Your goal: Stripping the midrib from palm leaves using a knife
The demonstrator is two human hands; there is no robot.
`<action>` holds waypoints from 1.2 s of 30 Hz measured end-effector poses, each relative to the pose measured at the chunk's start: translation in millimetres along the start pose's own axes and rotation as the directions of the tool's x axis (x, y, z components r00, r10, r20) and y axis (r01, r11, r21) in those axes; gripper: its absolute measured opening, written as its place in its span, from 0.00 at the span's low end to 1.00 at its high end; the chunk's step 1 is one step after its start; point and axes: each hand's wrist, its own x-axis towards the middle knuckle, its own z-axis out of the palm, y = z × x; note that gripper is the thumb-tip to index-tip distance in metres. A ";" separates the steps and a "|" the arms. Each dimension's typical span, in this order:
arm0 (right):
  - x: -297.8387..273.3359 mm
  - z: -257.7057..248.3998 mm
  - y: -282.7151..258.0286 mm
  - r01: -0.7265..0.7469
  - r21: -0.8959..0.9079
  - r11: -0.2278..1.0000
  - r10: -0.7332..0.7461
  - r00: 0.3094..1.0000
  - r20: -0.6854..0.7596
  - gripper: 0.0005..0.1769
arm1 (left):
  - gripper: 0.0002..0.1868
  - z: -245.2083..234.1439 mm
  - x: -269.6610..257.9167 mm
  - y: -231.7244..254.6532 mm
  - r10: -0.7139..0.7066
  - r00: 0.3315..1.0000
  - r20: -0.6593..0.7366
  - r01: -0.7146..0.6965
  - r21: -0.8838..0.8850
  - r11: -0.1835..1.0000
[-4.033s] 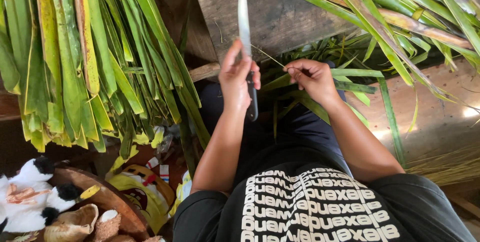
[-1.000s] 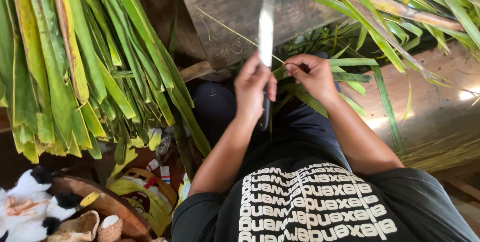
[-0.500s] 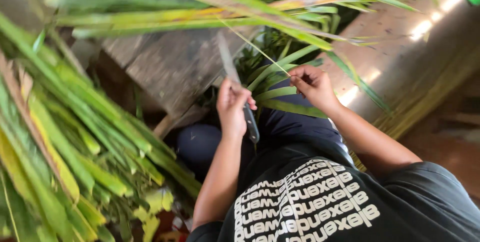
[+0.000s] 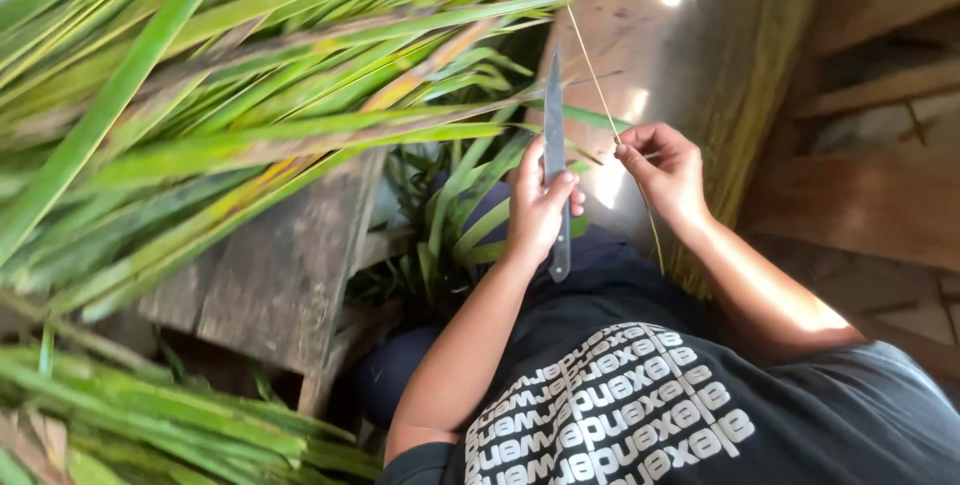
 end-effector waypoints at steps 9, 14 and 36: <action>9.9 -44.2 35.8 -0.082 0.048 0.995 0.090 0.974 -0.208 0.05 | 0.32 66.9 28.4 -39.3 -0.165 0.972 0.166 0.154 0.076 0.985; 16.4 -71.7 36.1 0.014 0.075 0.997 0.000 0.983 -0.184 0.05 | 0.33 95.7 35.6 -49.3 -0.295 0.927 0.230 0.249 0.207 0.946; 28.3 -77.2 37.6 0.056 -0.299 0.953 -0.129 0.965 -0.230 0.08 | 0.33 91.2 27.5 -35.8 -0.241 0.948 0.207 0.203 0.188 0.961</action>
